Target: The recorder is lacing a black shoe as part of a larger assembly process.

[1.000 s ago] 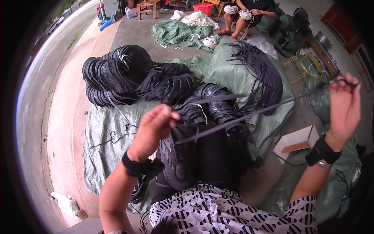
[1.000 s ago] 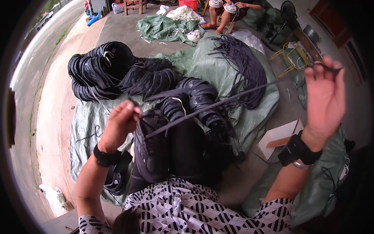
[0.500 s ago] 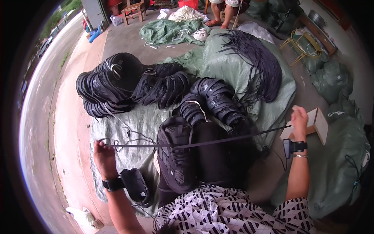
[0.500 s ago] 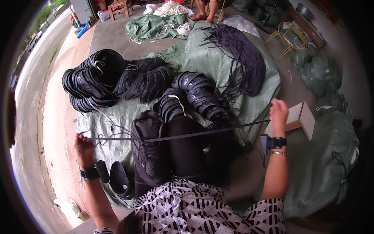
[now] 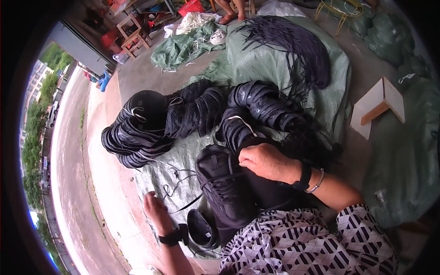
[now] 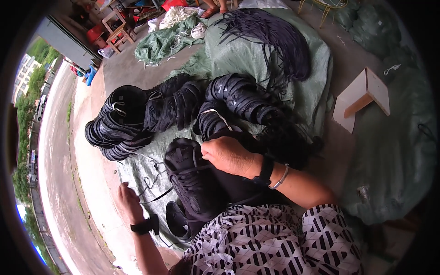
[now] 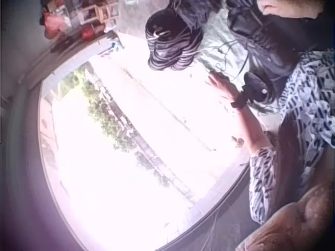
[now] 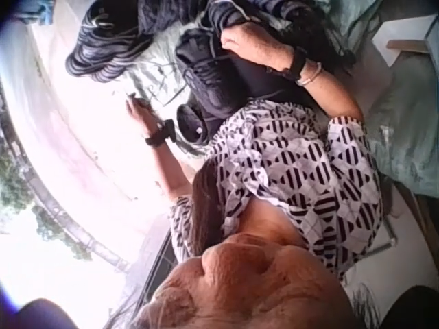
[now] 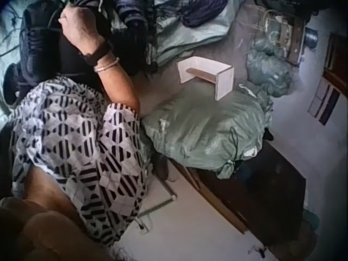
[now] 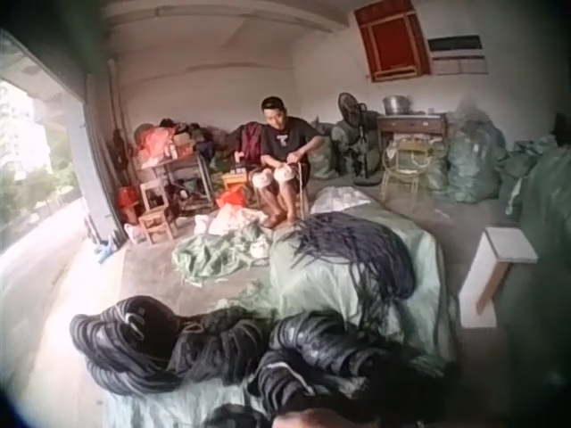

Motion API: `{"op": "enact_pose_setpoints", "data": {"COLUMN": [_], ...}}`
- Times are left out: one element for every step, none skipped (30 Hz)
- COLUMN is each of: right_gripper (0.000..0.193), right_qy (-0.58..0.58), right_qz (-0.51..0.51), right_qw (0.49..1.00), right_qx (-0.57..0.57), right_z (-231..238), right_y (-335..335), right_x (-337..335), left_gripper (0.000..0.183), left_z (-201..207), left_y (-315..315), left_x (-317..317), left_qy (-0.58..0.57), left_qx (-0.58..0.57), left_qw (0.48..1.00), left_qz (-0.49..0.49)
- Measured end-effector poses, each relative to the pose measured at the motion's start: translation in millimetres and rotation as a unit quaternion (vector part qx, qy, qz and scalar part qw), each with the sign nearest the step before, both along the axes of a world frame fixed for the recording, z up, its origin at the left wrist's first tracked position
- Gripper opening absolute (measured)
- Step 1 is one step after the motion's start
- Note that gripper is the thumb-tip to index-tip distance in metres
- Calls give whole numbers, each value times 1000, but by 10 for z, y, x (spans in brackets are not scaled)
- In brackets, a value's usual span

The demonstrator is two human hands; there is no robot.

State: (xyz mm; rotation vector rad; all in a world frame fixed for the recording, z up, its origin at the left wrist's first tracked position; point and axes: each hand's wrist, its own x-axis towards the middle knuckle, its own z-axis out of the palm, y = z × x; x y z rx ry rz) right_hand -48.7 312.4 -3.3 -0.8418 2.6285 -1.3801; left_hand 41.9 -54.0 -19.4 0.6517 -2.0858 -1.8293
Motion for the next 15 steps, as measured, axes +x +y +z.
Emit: {"op": "enact_pose_setpoints", "data": {"right_gripper": [8,8,10,10,10,10,10,10,10,10,10,10,10,9,8], "right_qy": [12,-24,-6,20,17,15,15,30,30,44,56,60,67,85,93], "right_qz": [13,10,3,-1,2,3,3,5,-2,11,7,8,5,11,15], "right_qw": [1000,999,1000,1000,1000,1000,1000,999,998,998,998,998,997,996,995], "right_qx": [-9,29,29,13,14,13,13,32,62,46,35,26,23,25,41], "right_z": [1,-4,-12,-25,-40,-54,-67,-78,-83,-86,-85,-82,-80,-78,-80], "right_y": [-13,-26,-42,-56,-79,-98,-118,-138,-155,-175,-186,-195,-202,-203,-209], "right_x": [41,76,107,120,132,132,127,116,111,112,115,125,136,150,162], "left_gripper": [21,20,19,17,14,13,13,13,13,14,15,15,17,19,23], "left_z": [-1,-4,-10,-5,28,54,77,98,125,149,162,164,159,149,133], "left_y": [298,573,824,1025,1142,1231,1279,1297,1280,1249,1216,1188,1167,1152,1148], "left_x": [-59,-110,-130,-133,-118,-90,-71,-49,-20,15,43,67,87,107,127], "left_qy": [27,53,74,88,72,59,64,49,61,12,-45,-38,-38,-39,-58], "left_qx": [-21,-40,-45,-39,-32,16,17,34,22,58,97,94,44,-6,-1], "left_qw": [999,995,992,989,987,987,987,986,987,986,981,982,981,977,974], "left_qz": [-38,-77,-91,-110,-142,-149,-147,-153,-145,-153,-160,-158,-183,-207,-220]}}
